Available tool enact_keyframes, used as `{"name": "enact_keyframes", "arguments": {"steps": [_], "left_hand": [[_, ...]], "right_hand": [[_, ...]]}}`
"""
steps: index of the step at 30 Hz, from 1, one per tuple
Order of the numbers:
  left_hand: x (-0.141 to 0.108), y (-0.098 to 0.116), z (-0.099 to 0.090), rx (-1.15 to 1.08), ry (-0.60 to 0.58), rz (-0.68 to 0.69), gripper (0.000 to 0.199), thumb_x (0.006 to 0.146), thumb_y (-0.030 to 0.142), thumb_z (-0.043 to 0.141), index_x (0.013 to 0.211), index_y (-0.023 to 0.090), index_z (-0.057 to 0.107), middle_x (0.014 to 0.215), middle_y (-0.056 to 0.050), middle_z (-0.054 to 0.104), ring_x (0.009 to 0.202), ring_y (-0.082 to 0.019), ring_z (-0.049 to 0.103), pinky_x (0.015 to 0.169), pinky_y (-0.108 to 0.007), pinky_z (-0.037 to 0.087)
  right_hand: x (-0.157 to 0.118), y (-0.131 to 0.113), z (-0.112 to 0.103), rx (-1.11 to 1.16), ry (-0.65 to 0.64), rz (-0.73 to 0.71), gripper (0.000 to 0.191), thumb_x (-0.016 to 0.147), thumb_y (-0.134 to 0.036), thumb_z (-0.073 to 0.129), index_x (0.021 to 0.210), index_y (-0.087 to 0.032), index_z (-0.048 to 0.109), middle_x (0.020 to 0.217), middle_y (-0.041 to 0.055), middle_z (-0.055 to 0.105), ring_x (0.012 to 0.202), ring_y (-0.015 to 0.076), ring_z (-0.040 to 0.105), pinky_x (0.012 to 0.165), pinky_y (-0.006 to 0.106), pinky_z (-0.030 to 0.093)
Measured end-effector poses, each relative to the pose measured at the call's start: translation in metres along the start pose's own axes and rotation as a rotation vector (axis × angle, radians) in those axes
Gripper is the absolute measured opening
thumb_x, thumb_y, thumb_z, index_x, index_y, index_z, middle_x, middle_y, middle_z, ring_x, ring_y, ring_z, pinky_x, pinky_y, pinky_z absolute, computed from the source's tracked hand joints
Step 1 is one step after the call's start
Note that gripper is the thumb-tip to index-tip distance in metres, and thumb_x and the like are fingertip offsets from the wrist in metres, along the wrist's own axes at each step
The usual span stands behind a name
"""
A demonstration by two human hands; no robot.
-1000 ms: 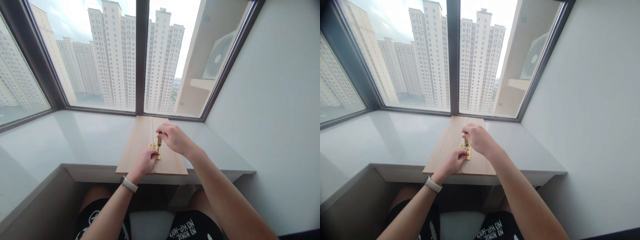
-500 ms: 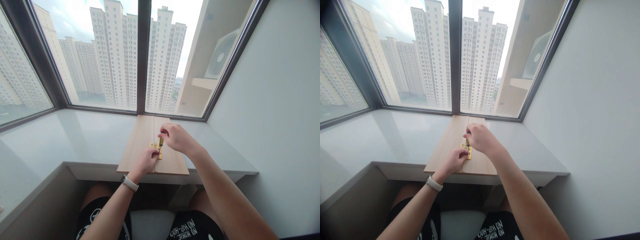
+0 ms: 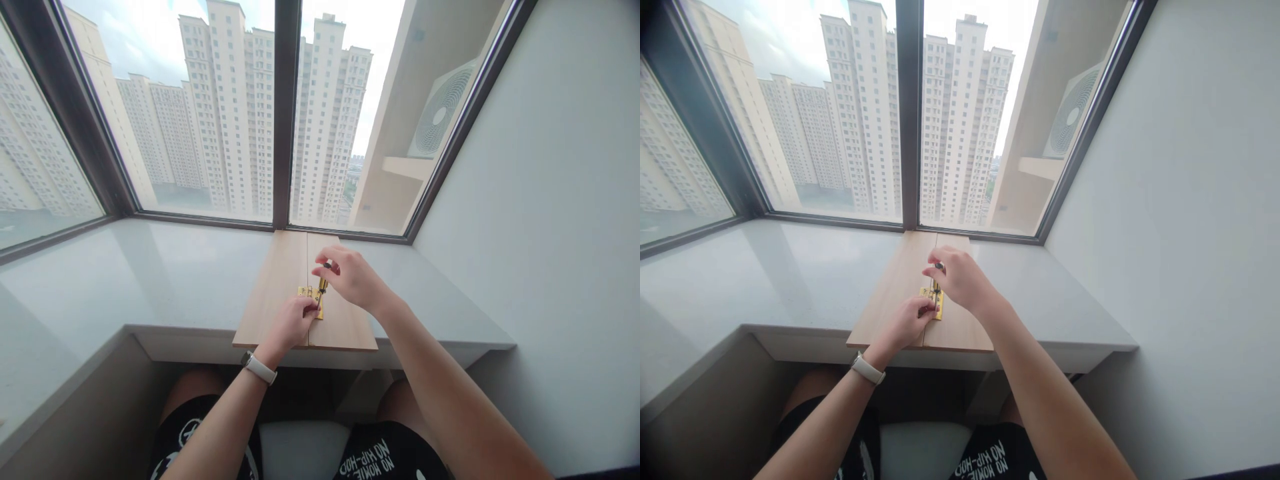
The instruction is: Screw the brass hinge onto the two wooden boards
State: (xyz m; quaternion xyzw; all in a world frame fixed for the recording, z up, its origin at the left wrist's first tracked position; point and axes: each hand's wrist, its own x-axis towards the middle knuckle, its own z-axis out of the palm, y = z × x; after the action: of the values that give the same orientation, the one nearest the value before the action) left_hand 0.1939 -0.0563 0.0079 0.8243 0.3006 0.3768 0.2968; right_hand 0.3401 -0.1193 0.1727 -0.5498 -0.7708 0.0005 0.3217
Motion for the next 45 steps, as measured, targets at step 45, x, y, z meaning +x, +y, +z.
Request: {"name": "enact_keyframes", "arguments": {"steps": [45], "left_hand": [[-0.001, 0.005, -0.003, 0.006, -0.006, -0.016, 0.010, 0.087, 0.019, 0.064, 0.085, 0.019, 0.073, 0.090, -0.005, 0.075, 0.086, -0.021, 0.065, 0.078, -0.031, 0.047]], "right_hand": [[-0.002, -0.008, 0.000, 0.011, 0.003, 0.094, 0.012, 0.090, -0.028, 0.068, 0.082, -0.019, 0.070, 0.070, 0.0008, 0.068, 0.061, 0.0131, 0.054, 0.060, 0.028, 0.037]]}}
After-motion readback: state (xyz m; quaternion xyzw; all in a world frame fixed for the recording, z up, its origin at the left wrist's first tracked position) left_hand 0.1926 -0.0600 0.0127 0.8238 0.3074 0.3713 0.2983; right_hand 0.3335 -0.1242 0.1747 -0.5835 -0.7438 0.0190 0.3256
